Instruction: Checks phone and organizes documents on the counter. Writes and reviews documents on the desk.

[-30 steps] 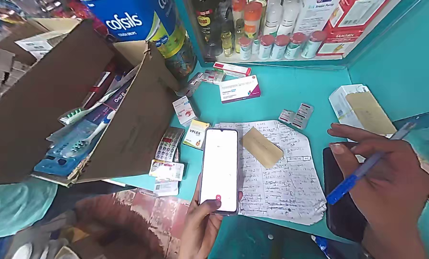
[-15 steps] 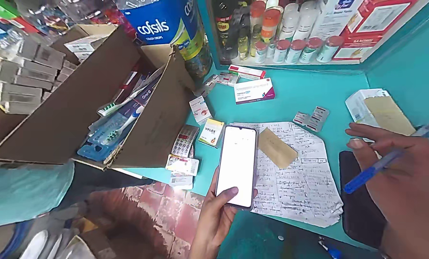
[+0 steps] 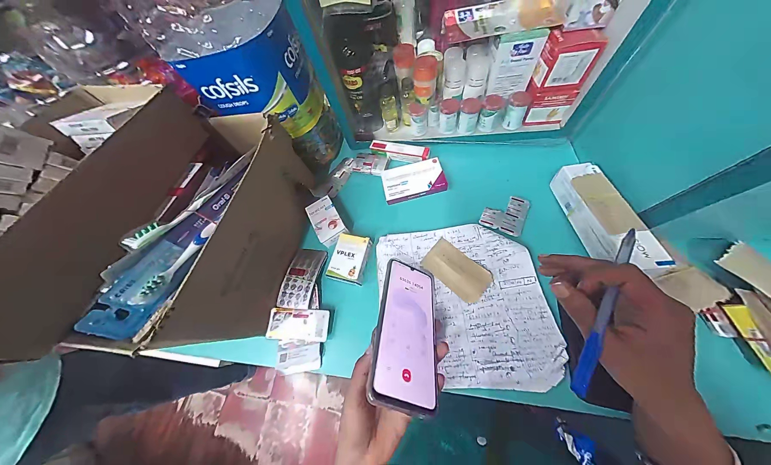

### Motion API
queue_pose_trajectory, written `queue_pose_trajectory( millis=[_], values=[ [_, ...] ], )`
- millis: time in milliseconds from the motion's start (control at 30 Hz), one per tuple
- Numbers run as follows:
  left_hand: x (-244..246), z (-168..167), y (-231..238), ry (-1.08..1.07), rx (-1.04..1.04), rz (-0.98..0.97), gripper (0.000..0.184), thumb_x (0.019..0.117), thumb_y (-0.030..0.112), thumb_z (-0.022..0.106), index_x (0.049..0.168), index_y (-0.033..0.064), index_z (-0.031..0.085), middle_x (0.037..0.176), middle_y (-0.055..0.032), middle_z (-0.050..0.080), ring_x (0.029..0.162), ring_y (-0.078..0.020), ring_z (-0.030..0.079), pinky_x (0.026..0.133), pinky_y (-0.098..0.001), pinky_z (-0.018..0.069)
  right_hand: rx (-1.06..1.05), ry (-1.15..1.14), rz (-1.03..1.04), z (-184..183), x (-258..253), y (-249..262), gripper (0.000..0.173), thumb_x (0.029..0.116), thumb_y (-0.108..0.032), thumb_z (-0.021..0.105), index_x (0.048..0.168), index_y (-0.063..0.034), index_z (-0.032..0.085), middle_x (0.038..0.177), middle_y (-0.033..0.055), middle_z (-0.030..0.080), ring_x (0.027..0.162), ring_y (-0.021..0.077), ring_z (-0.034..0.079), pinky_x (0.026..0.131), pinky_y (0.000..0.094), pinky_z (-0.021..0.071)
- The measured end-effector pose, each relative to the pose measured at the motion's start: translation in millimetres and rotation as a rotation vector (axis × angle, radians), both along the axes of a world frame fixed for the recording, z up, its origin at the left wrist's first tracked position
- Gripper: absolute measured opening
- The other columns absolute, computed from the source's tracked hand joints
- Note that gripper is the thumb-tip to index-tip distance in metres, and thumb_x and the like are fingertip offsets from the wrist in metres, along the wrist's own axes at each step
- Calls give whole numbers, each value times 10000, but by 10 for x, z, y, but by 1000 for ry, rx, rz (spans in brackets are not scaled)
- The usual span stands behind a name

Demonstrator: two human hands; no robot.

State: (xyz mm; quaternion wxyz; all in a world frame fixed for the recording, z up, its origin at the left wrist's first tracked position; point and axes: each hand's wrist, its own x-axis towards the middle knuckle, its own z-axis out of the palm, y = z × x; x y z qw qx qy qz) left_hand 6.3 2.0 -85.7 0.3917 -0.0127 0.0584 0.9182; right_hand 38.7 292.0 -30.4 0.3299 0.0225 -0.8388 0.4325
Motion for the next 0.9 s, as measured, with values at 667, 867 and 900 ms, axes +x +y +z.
queue_pose_trajectory(
  millis=[667,867,900],
  values=[
    [-9,16,69,218,-100,10,677,989,224,658,1566,271,306,1479,-188,541,1361,-424,521,1117,-571,442,-270,-222,232,-252,203,-629,361,936,-431,721,1090,-144,564,1193,23,715,1066,115,720,824,270,636],
    [-241,381,471,652,-630,85,839,957,0,628,1497,34,-13,1334,-31,573,1183,-100,644,1025,-345,555,-89,-327,184,-161,42,-719,621,779,-575,784,1059,-69,558,1335,139,644,1169,97,628,877,228,535],
    [-303,428,525,740,-669,57,839,983,15,596,1514,-10,-54,1359,-63,545,1203,-84,627,1041,-326,542,-61,-331,135,-134,27,-705,604,756,-538,799,1043,-57,573,1298,160,655,1101,117,640,832,242,533]
  ],
)
